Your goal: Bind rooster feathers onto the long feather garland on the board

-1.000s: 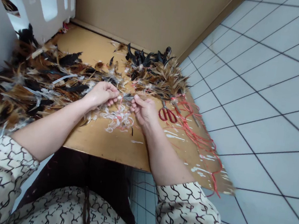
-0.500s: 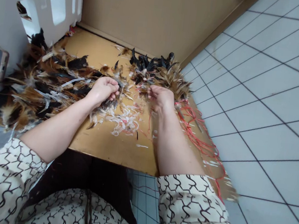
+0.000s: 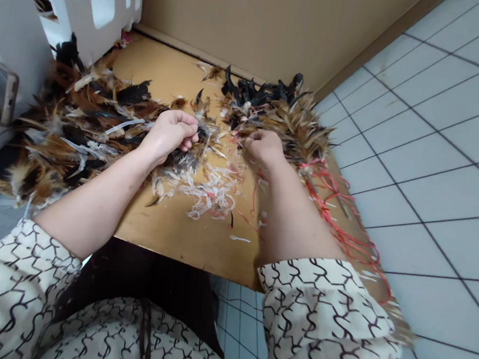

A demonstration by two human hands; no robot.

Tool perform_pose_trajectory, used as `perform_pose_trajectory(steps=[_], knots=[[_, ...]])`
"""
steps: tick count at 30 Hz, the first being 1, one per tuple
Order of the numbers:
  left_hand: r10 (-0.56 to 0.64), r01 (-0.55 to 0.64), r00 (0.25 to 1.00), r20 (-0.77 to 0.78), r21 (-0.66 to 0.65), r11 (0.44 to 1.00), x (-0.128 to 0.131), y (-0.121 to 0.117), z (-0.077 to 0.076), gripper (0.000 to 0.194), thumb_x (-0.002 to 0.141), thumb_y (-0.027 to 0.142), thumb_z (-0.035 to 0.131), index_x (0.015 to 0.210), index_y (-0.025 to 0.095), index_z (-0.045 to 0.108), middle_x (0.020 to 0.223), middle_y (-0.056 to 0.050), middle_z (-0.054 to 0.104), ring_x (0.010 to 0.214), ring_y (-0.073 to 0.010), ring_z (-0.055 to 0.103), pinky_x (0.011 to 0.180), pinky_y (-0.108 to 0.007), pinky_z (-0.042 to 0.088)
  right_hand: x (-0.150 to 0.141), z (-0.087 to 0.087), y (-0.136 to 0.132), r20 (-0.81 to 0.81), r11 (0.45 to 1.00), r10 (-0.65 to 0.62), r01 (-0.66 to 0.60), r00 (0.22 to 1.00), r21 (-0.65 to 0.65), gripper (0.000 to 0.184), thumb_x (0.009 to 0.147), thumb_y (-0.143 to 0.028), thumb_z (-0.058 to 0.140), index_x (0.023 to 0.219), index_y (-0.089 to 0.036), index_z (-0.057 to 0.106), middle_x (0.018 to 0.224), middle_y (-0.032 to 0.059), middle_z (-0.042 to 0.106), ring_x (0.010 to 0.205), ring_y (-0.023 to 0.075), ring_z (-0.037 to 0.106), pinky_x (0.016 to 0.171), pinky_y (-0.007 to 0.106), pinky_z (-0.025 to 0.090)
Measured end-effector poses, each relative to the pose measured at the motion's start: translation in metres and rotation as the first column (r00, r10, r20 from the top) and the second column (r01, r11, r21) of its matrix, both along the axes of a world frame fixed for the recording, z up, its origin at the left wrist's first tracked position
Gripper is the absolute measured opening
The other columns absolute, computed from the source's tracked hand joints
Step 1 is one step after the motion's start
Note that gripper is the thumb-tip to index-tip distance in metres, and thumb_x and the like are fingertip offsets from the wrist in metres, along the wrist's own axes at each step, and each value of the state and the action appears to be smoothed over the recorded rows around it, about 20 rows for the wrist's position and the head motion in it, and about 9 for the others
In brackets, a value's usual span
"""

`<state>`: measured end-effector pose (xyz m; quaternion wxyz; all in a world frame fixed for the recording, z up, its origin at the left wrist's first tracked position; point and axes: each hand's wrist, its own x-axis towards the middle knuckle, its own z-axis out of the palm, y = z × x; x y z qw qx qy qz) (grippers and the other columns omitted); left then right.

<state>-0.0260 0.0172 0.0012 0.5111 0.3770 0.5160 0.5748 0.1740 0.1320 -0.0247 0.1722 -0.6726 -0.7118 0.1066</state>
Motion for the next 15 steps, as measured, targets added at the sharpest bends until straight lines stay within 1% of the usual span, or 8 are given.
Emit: perform_pose_trajectory(steps=[2, 3, 6, 8, 10, 12, 13, 15], knots=[[0.003, -0.003, 1.000, -0.006, 0.006, 1.000, 0.000, -0.001, 0.001, 0.013, 0.071, 0.002, 0.057, 0.067, 0.014, 0.052, 0.046, 0.005, 0.055, 0.036, -0.0037, 0.044, 0.042, -0.015, 0.037, -0.009, 0.008, -0.014, 0.030, 1.000, -0.028, 0.029, 0.999, -0.013, 0.015, 0.071, -0.017, 0.052, 0.073, -0.012, 0.066, 0.069, 0.0065, 0.064, 0.067, 0.0158, 0.055, 0.068, 0.027, 0.043], [0.006, -0.006, 1.000, -0.007, 0.011, 1.000, 0.000, -0.001, 0.001, 0.013, 0.071, 0.002, 0.058, 0.067, 0.014, 0.052, 0.046, 0.005, 0.055, 0.036, -0.0036, 0.043, 0.042, -0.015, 0.038, -0.014, 0.011, -0.023, 0.009, 1.000, 0.005, -0.005, 1.000, 0.018, 0.016, 0.072, -0.017, 0.052, 0.075, -0.013, 0.067, 0.072, 0.0063, 0.065, 0.068, 0.0157, 0.055, 0.069, 0.027, 0.042], [0.011, -0.010, 1.000, -0.005, 0.028, 1.000, 0.000, -0.003, 0.002, 0.014, 0.070, 0.002, 0.059, 0.067, 0.013, 0.053, 0.046, 0.004, 0.055, 0.036, -0.0031, 0.043, 0.042, -0.015, 0.037, -0.032, 0.016, -0.054, -0.075, 0.984, 0.180, -0.179, 0.981, 0.016, 0.019, 0.073, -0.015, 0.052, 0.083, -0.011, 0.068, 0.077, 0.0054, 0.066, 0.069, 0.0137, 0.055, 0.069, 0.025, 0.042], [0.007, -0.007, 1.000, 0.001, 0.035, 0.999, 0.001, -0.004, 0.001, 0.013, 0.069, 0.002, 0.060, 0.067, 0.013, 0.053, 0.047, 0.004, 0.056, 0.036, -0.0031, 0.044, 0.041, -0.015, 0.037, -0.045, 0.016, -0.074, -0.117, 0.956, 0.290, -0.293, 0.950, -0.005, 0.025, 0.073, -0.012, 0.052, 0.092, -0.012, 0.067, 0.078, 0.0042, 0.066, 0.067, 0.0127, 0.054, 0.067, 0.025, 0.042], [0.007, -0.007, 1.000, 0.007, 0.033, 0.999, 0.002, -0.005, 0.002, 0.012, 0.070, 0.003, 0.059, 0.067, 0.013, 0.053, 0.047, 0.004, 0.056, 0.036, -0.0034, 0.044, 0.041, -0.015, 0.037, -0.059, 0.016, -0.092, -0.132, 0.933, 0.348, -0.357, 0.928, -0.050, 0.028, 0.076, -0.014, 0.052, 0.101, -0.012, 0.066, 0.077, 0.0031, 0.066, 0.066, 0.0125, 0.055, 0.066, 0.024, 0.042], [0.007, -0.007, 1.000, 0.010, 0.043, 0.999, 0.004, -0.006, 0.005, 0.011, 0.071, 0.003, 0.057, 0.067, 0.013, 0.054, 0.047, 0.004, 0.056, 0.036, -0.0035, 0.044, 0.041, -0.015, 0.037, -0.070, 0.017, -0.106, -0.073, 0.935, 0.332, -0.339, 0.940, -0.107, 0.025, 0.080, -0.022, 0.054, 0.100, -0.014, 0.065, 0.079, 0.0048, 0.068, 0.070, 0.0150, 0.058, 0.067, 0.026, 0.043], [0.004, -0.004, 1.000, 0.009, 0.056, 0.998, 0.004, -0.006, 0.008, 0.010, 0.071, 0.004, 0.057, 0.068, 0.013, 0.054, 0.048, 0.004, 0.056, 0.036, -0.0035, 0.044, 0.041, -0.015, 0.037, -0.075, 0.018, -0.112, -0.016, 0.946, 0.306, -0.306, 0.952, -0.105, 0.025, 0.082, -0.028, 0.053, 0.099, -0.014, 0.066, 0.084, 0.0072, 0.069, 0.075, 0.0177, 0.061, 0.070, 0.029, 0.044], [-0.007, 0.006, 1.000, 0.008, 0.095, 0.995, 0.006, -0.006, 0.017, 0.008, 0.071, 0.006, 0.058, 0.069, 0.013, 0.054, 0.049, 0.004, 0.057, 0.037, -0.0032, 0.044, 0.041, -0.015, 0.038, -0.083, 0.019, -0.119, 0.129, 0.968, 0.248, -0.241, 0.960, -0.068, 0.034, 0.084, -0.040, 0.053, 0.099, -0.012, 0.066, 0.095, 0.0141, 0.070, 0.091, 0.0251, 0.063, 0.080, 0.035, 0.045]])
